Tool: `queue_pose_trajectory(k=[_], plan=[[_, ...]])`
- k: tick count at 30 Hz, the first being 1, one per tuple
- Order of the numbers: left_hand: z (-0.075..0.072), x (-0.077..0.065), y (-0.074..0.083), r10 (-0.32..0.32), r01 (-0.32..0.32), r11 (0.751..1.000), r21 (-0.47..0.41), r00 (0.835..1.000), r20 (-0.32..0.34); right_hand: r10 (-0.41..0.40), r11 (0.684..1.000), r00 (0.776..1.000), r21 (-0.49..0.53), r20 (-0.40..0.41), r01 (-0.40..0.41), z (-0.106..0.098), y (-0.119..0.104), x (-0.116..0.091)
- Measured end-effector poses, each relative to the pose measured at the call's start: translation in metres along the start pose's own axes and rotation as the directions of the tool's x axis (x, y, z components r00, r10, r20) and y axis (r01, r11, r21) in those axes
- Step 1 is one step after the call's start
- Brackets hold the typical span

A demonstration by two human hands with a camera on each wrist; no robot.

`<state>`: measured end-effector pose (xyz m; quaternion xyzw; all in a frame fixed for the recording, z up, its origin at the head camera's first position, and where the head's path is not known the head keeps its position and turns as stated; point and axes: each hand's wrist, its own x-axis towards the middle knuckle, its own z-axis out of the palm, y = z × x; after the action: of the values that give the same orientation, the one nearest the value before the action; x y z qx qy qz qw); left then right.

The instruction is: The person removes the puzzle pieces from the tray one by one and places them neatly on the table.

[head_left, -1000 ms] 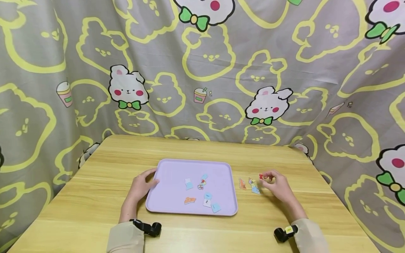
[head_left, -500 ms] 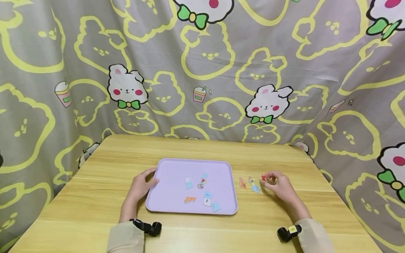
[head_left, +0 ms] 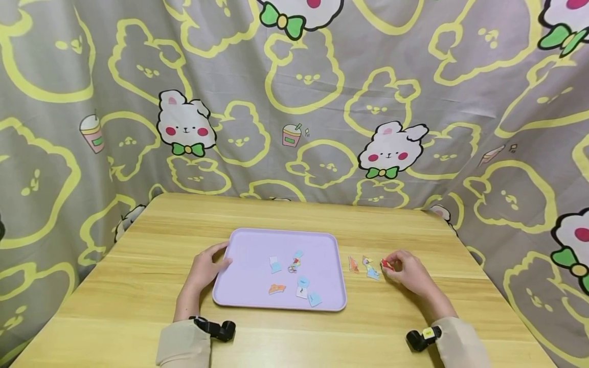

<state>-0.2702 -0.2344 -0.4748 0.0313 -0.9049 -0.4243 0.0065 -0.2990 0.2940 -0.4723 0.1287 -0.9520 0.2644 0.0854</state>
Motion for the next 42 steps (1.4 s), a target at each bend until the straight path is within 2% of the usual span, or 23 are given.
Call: queue_pose_trajectory(k=[7, 17, 25, 30, 35, 42], plan=[[0.001, 0.001, 0.0, 0.005, -0.005, 1.0, 0.001, 1.0, -0.003, -0.012, 0.999, 0.999, -0.042, 0.044, 0.014, -0.002, -0.001, 0.0], [-0.001, -0.001, -0.002, 0.015, -0.014, 1.0, 0.021, 1.0, -0.007, -0.031, 0.997, 0.998, -0.063, 0.05, 0.034, -0.001, -0.006, -0.001], [0.0, 0.0, -0.002, 0.011, -0.011, 1.0, 0.017, 1.0, -0.001, -0.034, 0.999, 0.999, -0.025, 0.022, 0.035, -0.003, -0.004, -0.005], [-0.001, 0.001, -0.001, 0.013, -0.013, 1.0, 0.015, 1.0, -0.002, -0.067, 0.998, 0.997, -0.022, -0.038, 0.066, -0.001, -0.006, -0.006], [-0.001, 0.0, 0.0, 0.004, -0.004, 1.0, 0.009, 1.0, 0.004, -0.119, 0.993, 0.99, 0.008, -0.08, 0.12, 0.008, -0.014, -0.005], [-0.001, 0.0, 0.0, 0.007, -0.007, 1.0, 0.016, 1.0, 0.002, -0.139, 0.987, 0.988, 0.066, -0.067, 0.144, 0.018, -0.035, -0.003]])
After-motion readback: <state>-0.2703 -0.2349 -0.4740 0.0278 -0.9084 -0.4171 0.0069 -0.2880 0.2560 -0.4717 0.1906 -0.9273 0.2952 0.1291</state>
